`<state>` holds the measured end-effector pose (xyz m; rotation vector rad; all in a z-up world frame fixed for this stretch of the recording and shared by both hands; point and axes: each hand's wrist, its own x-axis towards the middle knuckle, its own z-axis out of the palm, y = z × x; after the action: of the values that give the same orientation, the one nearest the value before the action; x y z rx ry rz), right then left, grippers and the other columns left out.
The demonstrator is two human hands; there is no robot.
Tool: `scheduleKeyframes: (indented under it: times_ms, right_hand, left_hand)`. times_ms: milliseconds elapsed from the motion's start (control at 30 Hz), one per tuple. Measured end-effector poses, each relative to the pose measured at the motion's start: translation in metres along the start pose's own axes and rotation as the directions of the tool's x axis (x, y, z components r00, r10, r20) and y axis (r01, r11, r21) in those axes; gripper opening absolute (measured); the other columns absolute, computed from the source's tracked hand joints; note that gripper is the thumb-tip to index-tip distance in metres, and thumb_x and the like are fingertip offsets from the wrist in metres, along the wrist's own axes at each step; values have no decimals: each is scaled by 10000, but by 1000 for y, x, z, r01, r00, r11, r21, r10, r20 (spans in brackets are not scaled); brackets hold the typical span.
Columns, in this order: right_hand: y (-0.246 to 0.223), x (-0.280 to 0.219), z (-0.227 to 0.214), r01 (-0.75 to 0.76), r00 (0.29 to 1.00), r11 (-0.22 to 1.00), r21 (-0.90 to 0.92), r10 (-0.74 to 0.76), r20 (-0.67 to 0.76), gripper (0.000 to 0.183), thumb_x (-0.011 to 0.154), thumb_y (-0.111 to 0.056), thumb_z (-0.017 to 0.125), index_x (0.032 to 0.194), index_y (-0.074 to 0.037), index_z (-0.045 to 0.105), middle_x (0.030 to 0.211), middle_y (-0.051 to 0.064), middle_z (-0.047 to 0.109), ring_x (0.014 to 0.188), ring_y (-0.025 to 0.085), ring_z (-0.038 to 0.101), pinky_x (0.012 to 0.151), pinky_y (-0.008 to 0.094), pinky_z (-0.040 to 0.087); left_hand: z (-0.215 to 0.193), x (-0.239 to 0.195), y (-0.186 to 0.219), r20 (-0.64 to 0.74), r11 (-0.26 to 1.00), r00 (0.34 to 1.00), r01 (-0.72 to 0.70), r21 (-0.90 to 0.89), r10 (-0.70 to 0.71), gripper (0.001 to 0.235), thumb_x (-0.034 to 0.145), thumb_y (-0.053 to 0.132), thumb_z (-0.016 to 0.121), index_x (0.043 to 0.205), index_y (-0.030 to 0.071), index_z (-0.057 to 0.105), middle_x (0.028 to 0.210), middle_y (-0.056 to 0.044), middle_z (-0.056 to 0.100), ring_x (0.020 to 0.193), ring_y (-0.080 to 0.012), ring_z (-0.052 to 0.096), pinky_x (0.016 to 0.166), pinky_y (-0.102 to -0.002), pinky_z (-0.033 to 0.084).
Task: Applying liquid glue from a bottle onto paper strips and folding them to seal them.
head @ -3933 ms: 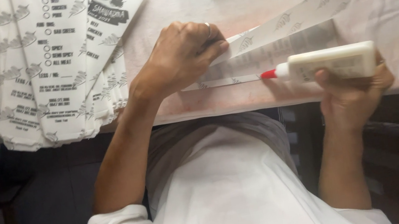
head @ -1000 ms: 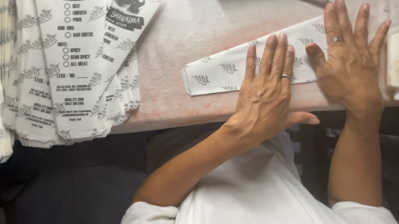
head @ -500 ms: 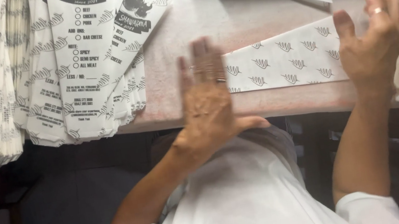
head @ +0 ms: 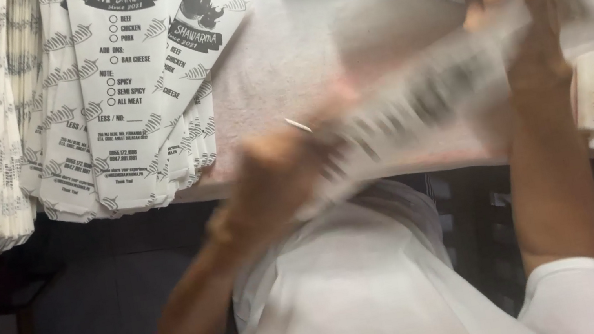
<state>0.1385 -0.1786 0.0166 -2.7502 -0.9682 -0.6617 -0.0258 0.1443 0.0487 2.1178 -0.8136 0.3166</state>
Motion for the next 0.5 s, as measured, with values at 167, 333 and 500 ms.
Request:
scheduleKeyframes:
  times_ms: [167,333,500]
  right_hand:
    - [-89,-51,-24,0,1000,996,-87,-2,-23,639,712,51,574,1326,-27,733,1437,211,677,1279,419,638,996,526,537]
    - [-119,-65,-46,-49,997,996,75,45,59,341,965,-95,772,1285,-5,697,1433,181,663,1350,394,583,1088,501,448]
    - [-44,-128,-79,-318,939,948,16,317,-130,223,1165,25,811,1309,187,757,1322,326,708,1213,470,621,1118,526,427]
  left_hand:
    - [-97,-14,-56,-558,823,733,549,147,-389,572,1124,474,577,1332,-59,578,760,-63,621,629,-161,651,436,-307,514]
    - [-103,-36,-106,-633,417,665,744,522,-395,576,996,67,948,1350,-21,502,1000,-200,614,910,-371,568,821,-514,368]
    - [-85,-15,-62,-588,374,792,601,706,-162,557,840,-6,1032,1253,-94,669,1113,-186,577,1069,-336,551,916,-462,598]
